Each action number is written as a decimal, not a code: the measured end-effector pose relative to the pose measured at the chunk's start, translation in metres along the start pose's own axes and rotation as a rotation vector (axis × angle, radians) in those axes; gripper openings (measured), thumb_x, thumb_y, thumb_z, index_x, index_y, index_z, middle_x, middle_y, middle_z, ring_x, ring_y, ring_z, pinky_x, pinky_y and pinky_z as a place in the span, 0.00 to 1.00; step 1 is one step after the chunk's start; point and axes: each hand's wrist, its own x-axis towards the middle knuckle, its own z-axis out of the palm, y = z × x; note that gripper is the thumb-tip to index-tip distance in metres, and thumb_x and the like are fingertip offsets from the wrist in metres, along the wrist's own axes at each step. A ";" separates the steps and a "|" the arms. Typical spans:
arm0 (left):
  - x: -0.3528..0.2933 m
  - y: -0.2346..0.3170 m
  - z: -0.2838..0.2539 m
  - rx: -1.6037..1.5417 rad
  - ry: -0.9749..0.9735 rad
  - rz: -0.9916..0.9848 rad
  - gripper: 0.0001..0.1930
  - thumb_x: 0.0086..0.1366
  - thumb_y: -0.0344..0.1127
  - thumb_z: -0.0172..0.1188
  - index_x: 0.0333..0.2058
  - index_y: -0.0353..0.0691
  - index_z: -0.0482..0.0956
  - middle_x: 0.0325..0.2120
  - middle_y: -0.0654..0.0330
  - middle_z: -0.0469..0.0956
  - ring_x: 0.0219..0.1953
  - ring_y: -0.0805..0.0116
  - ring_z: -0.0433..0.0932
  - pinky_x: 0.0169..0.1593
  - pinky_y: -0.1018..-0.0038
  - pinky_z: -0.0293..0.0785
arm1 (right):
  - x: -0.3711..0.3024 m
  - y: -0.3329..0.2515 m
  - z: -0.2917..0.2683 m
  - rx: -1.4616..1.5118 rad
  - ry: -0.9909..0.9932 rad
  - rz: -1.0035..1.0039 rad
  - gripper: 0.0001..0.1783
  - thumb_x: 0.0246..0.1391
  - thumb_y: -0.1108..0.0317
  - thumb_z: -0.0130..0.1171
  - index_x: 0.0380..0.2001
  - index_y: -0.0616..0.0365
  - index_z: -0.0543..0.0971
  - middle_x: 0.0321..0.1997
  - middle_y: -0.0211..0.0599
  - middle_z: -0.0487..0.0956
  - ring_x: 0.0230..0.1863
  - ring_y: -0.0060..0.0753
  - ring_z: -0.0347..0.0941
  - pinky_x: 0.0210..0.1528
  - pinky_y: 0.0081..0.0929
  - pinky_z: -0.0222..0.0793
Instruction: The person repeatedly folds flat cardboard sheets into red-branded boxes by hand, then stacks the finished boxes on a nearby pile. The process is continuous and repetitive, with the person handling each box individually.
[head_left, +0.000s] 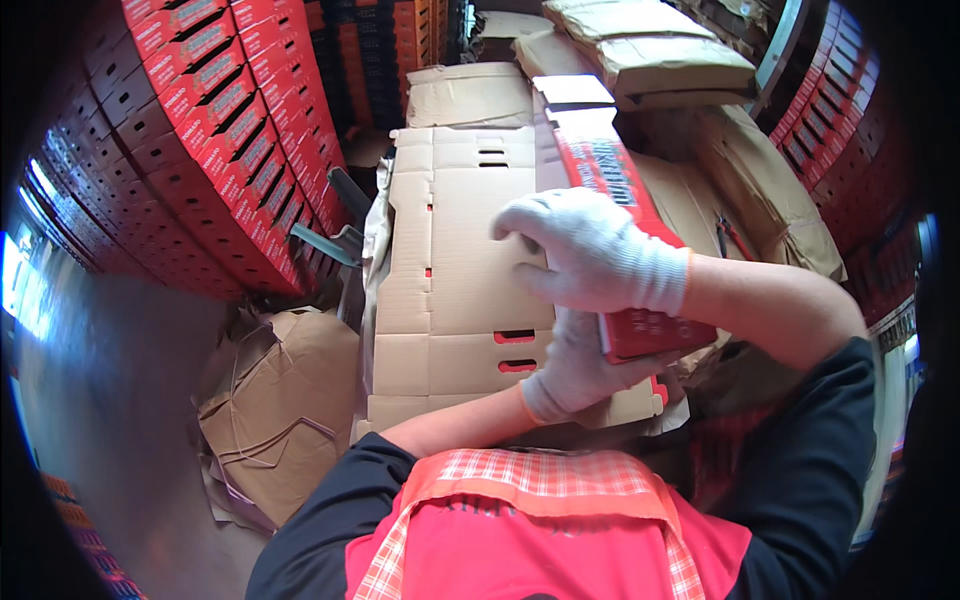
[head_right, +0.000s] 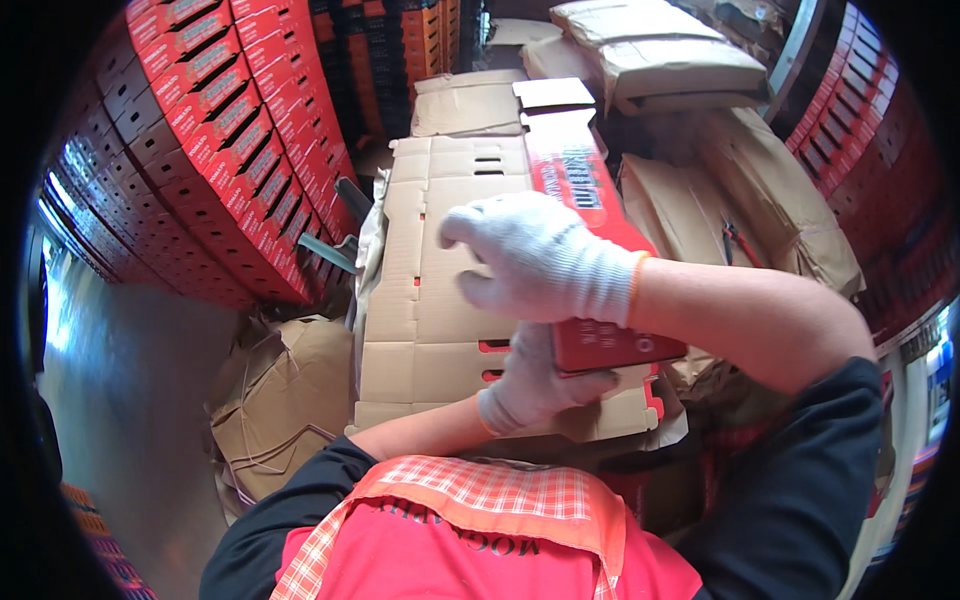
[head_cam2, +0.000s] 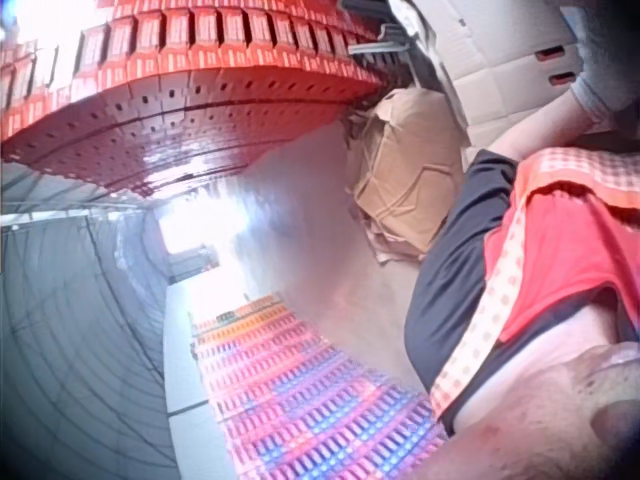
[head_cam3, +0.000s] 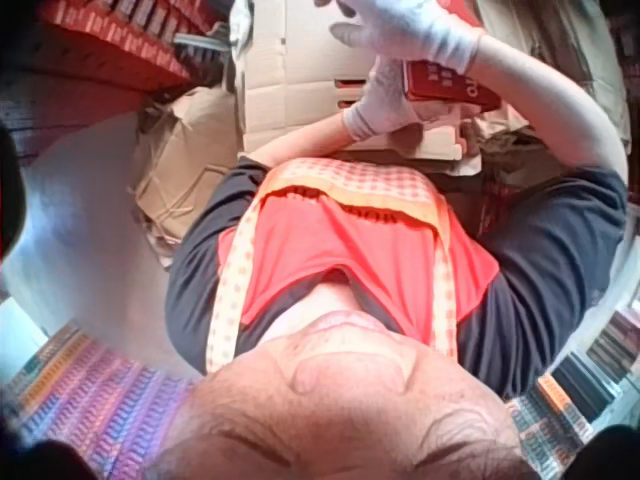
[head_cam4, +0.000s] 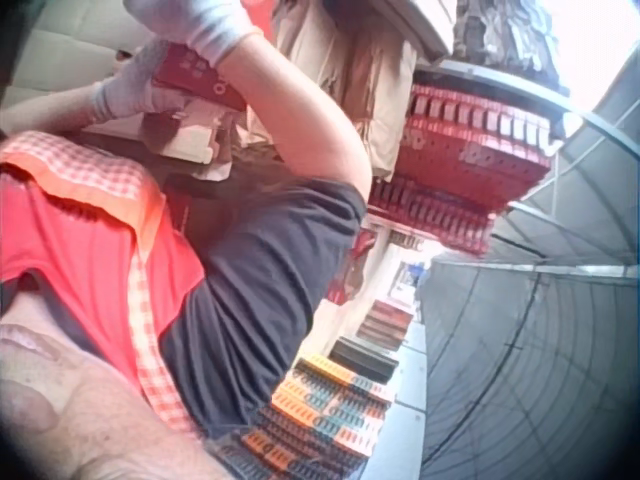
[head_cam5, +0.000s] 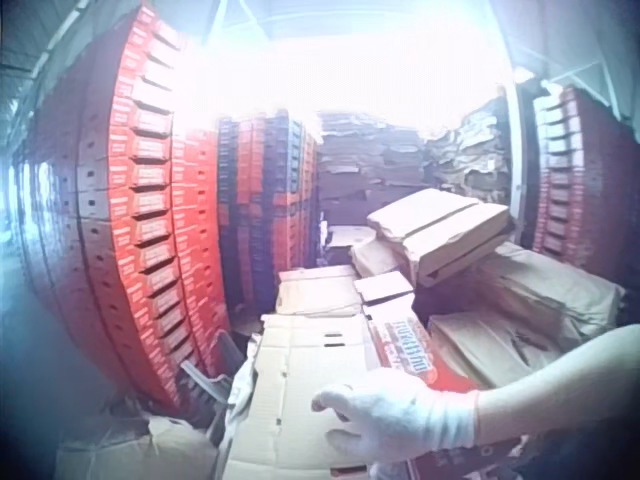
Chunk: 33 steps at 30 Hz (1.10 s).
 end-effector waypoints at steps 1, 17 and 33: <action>-0.003 0.001 -0.013 -0.031 0.043 0.057 0.55 0.44 0.45 0.79 0.65 0.34 0.54 0.58 0.49 0.65 0.62 0.55 0.66 0.65 0.60 0.62 | 0.012 -0.009 0.003 0.046 -0.028 0.060 0.17 0.50 0.65 0.62 0.43 0.58 0.77 0.35 0.45 0.81 0.39 0.51 0.79 0.44 0.40 0.74; -0.132 0.017 -0.194 0.999 -0.029 0.022 0.37 0.57 0.39 0.67 0.64 0.34 0.66 0.63 0.40 0.65 0.66 0.40 0.63 0.68 0.52 0.58 | -0.058 -0.004 0.150 0.040 -0.285 0.170 0.54 0.34 0.51 0.74 0.64 0.61 0.62 0.55 0.51 0.74 0.57 0.52 0.71 0.55 0.42 0.67; -0.139 -0.091 0.029 0.192 -1.239 0.484 0.24 0.54 0.30 0.62 0.52 0.35 0.76 0.51 0.50 0.77 0.54 0.51 0.76 0.62 0.57 0.70 | -0.359 -0.119 0.096 -0.394 0.408 1.289 0.46 0.34 0.59 0.75 0.59 0.59 0.68 0.47 0.43 0.75 0.48 0.48 0.72 0.50 0.44 0.65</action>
